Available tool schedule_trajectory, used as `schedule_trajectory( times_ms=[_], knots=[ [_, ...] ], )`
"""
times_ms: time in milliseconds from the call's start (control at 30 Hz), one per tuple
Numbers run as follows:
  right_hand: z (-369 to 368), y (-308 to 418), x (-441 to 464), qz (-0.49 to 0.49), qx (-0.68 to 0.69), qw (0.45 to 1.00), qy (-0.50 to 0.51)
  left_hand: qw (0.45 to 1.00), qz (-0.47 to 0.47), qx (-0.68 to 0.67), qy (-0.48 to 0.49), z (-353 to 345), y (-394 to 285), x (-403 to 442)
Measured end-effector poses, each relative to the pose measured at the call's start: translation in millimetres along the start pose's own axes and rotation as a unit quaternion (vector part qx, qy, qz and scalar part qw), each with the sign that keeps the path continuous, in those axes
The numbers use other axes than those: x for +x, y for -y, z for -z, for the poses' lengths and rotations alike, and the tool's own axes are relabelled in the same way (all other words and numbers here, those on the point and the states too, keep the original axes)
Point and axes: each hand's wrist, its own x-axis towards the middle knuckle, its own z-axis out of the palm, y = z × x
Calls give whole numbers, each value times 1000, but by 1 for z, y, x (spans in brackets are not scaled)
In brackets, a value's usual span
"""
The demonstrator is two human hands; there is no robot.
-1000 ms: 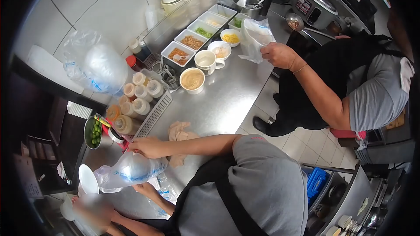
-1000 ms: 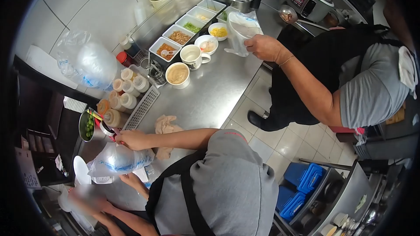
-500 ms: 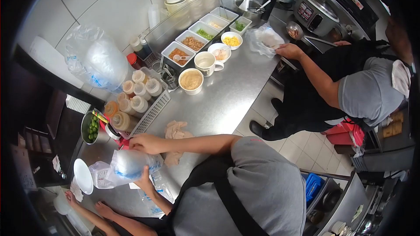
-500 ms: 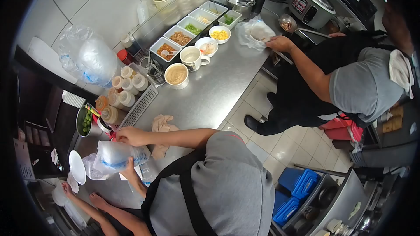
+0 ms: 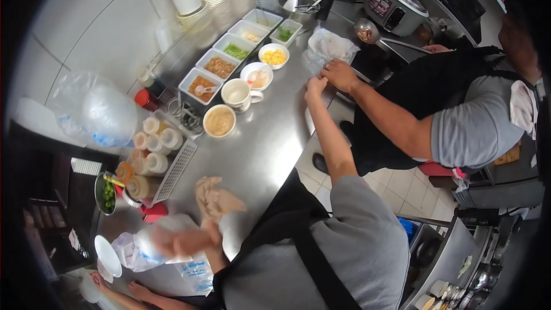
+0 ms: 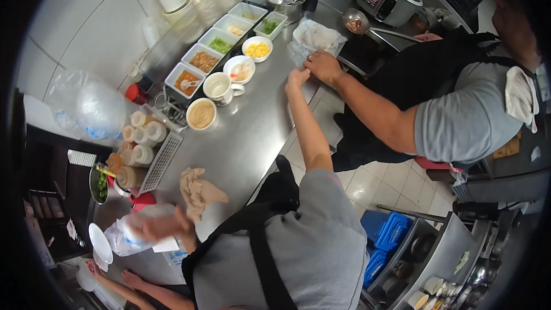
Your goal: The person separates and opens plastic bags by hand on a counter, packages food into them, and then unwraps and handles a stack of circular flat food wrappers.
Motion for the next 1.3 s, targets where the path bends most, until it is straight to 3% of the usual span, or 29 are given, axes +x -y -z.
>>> schedule_trajectory(
  times_ms=[33,67,167,233,267,300,333,400,500,633,700,733,800,833,933,1033,1100,1133,1200,1300],
  knots=[
    [7,24,-27,44,-12,999,-17,986,-122,103,-54,-45,-71,65],
    [16,48,-51,88,-24,995,-33,975,-139,167,36,-73,-99,97],
    [36,82,-54,148,105,983,-35,970,-184,28,157,-177,-119,145],
    [47,82,-41,157,83,984,-4,955,-200,-25,220,-245,-124,156],
    [53,83,-33,163,70,984,12,946,-205,-56,244,-282,-124,158],
    [59,82,-26,165,-34,984,54,936,-200,-79,280,-321,-119,157],
    [60,92,-26,226,-90,968,69,924,-195,-100,314,-359,-113,154],
    [56,94,-18,281,-276,918,33,914,-112,-138,366,-426,-107,147],
    [44,124,-15,185,-224,952,94,916,-44,-135,376,-500,-112,135],
    [43,128,15,342,-248,902,88,913,-92,14,398,-556,-123,130],
    [50,145,24,353,-357,863,52,915,-134,41,378,-596,-103,130],
    [53,153,28,355,-409,840,32,898,-47,-39,436,-609,-97,137],
    [59,165,38,329,-432,840,-2,814,129,-198,531,-618,-96,157],
    [64,168,45,334,-427,840,-12,840,32,-205,501,-618,-93,159],
    [76,167,63,337,-409,848,-27,666,314,-343,583,-601,-98,182],
    [89,154,83,318,-382,867,-20,700,225,-421,531,-600,-84,173],
    [101,144,98,314,-372,874,-1,835,-2,-220,505,-589,-79,164],
    [108,134,112,310,-363,877,48,868,-117,-109,471,-583,-78,158],
    [115,117,140,303,-340,878,145,885,-128,-47,446,-579,-76,141],
    [108,127,146,349,-307,864,193,887,-89,-37,452,-577,-77,127]
  ],
)
